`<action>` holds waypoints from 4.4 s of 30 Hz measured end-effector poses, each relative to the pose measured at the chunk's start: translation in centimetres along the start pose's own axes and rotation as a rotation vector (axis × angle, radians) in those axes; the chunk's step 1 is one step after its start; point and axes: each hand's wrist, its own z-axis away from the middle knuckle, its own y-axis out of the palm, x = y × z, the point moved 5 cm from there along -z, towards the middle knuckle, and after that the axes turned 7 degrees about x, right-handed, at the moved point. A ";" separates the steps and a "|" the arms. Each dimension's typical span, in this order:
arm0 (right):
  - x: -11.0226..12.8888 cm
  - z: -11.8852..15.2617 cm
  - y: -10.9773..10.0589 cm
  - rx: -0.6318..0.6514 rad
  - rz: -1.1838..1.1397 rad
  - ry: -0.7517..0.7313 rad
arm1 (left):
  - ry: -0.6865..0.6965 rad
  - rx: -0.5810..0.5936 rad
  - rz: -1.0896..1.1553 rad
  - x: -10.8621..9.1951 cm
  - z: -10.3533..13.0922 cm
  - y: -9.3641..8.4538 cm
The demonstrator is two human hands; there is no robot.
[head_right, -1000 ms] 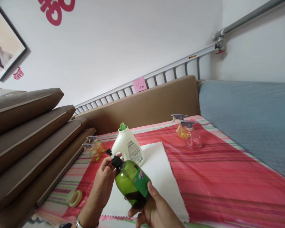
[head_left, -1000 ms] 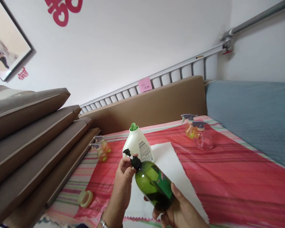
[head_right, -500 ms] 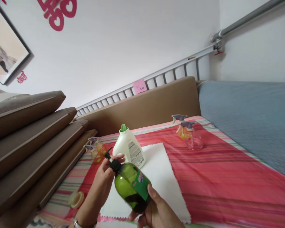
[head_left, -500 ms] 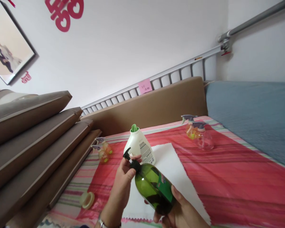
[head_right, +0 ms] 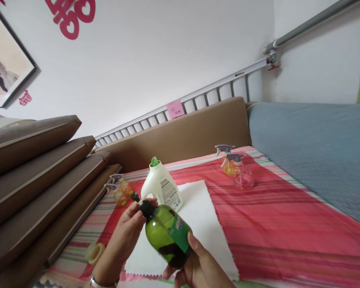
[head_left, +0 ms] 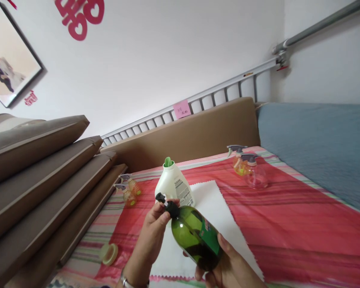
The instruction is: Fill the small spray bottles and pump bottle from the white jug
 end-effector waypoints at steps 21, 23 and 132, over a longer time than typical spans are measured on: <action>-0.7 0.2 -0.5 -0.061 -0.051 0.132 | 0.063 0.031 -0.097 -0.2 0.3 -0.3; -0.8 0.2 -0.8 -0.064 -0.035 0.148 | 0.061 -0.020 -0.133 0.0 0.4 -0.9; -2.5 0.6 -1.7 -0.238 -0.134 0.268 | -0.002 0.115 -0.048 0.8 0.7 -0.6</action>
